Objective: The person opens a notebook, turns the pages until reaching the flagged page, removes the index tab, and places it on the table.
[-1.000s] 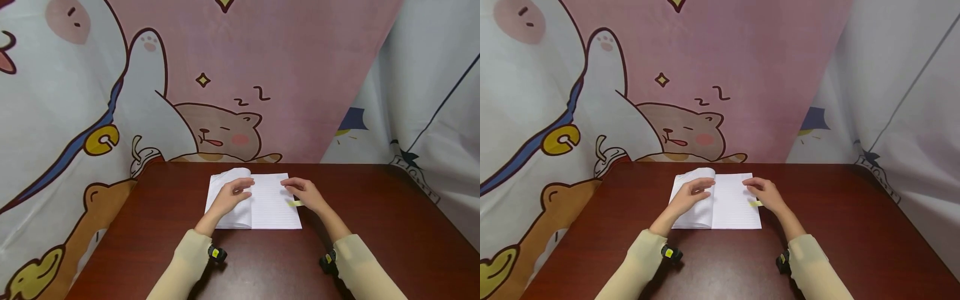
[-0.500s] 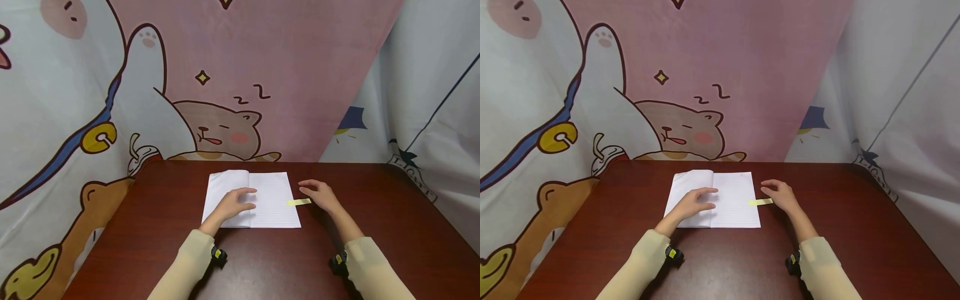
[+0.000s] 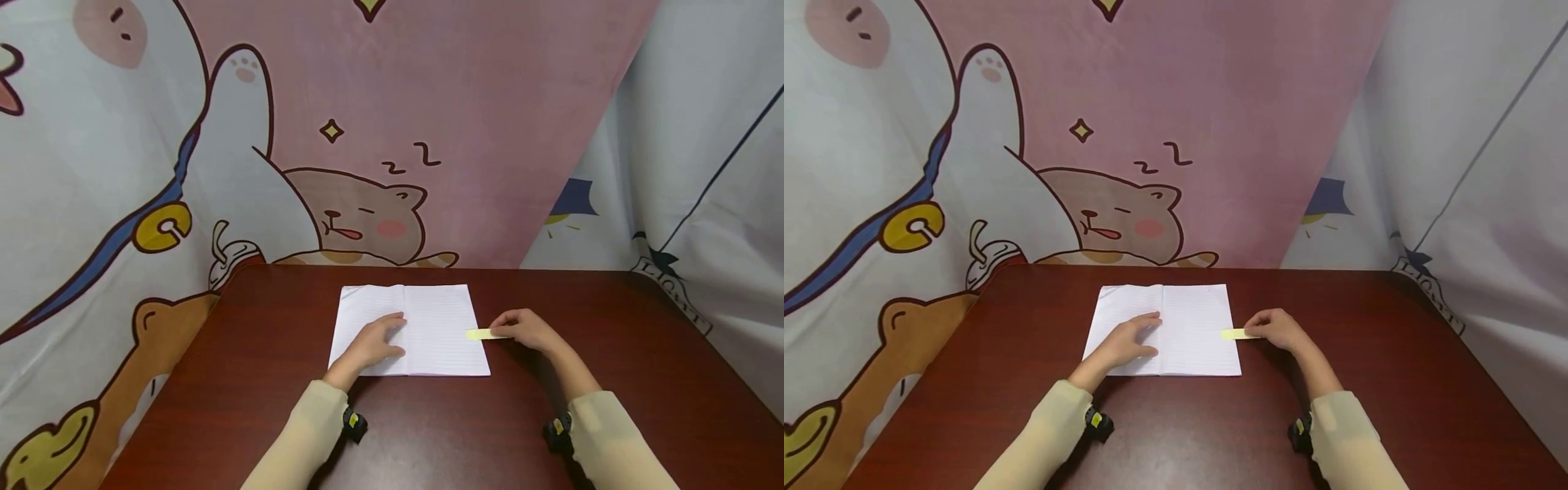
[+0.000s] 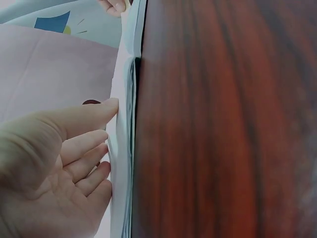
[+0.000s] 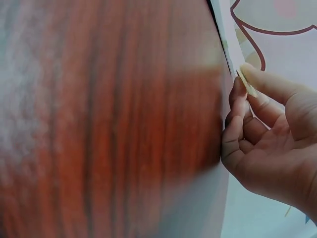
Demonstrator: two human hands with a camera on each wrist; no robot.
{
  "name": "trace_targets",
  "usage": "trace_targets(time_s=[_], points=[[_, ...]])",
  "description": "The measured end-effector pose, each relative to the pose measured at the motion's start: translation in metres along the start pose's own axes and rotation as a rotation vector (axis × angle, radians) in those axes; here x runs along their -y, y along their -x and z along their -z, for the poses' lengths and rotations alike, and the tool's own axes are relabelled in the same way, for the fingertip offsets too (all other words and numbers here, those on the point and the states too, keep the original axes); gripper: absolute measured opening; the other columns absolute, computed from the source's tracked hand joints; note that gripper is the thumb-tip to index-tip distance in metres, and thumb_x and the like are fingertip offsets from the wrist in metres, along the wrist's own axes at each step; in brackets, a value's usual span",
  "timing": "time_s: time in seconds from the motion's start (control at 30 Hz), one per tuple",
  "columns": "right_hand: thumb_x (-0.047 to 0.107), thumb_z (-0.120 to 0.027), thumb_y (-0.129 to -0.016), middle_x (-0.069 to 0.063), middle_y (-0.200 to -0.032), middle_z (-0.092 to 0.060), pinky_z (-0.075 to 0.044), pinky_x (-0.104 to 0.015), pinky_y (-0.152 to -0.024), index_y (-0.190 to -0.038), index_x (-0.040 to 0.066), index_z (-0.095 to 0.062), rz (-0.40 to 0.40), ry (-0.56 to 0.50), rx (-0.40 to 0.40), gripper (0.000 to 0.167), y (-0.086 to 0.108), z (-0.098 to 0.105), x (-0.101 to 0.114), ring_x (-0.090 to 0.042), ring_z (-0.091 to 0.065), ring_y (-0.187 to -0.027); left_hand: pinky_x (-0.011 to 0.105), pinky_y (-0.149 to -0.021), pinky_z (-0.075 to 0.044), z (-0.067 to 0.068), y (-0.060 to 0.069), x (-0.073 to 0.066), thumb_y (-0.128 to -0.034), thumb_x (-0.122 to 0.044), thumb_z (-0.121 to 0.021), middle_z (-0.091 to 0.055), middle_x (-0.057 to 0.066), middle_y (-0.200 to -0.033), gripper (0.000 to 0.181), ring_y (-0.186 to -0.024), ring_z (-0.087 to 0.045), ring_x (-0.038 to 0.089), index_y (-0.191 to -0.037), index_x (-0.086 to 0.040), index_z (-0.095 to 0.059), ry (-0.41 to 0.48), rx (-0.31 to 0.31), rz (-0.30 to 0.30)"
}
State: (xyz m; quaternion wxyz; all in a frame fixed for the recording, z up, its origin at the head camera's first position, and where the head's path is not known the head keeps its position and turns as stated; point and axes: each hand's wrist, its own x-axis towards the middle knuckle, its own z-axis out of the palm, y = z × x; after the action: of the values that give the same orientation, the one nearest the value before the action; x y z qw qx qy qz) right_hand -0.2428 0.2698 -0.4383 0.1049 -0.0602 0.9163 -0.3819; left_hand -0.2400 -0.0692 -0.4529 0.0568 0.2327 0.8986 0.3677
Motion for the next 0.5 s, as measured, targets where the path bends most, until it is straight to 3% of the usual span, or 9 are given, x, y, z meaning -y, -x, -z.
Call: trace_targets(time_s=[0.33, 0.5], points=[[0.021, -0.066, -0.095, -0.009, -0.097, -0.066, -0.047, -0.029, -0.071, -0.104, -0.002, -0.072, -0.054, -0.062, -0.004, 0.025, 0.005, 0.009, -0.009, -0.019, -0.052, -0.082, 0.048, -0.118, -0.033, 0.001, 0.002, -0.001, -0.0777, -0.002, -0.079, -0.05, 0.014, -0.151, 0.061, -0.143, -0.042, 0.033, -0.135, 0.004, -0.058, 0.023, 0.004, 0.003], [0.02, -0.067, -0.095, -0.005, -0.087, -0.064, -0.047, -0.029, -0.067, -0.105, -0.005, -0.071, -0.045, -0.07, 0.015, 0.027, 0.008, 0.016, -0.016, -0.016, -0.052, -0.077, 0.049, -0.118, -0.032, 0.001, 0.001, -0.001, -0.0782, -0.002, -0.079, -0.05, 0.014, -0.151, 0.061, -0.143, -0.041, 0.033, -0.135, 0.004, -0.058, 0.03, 0.007, -0.002]])
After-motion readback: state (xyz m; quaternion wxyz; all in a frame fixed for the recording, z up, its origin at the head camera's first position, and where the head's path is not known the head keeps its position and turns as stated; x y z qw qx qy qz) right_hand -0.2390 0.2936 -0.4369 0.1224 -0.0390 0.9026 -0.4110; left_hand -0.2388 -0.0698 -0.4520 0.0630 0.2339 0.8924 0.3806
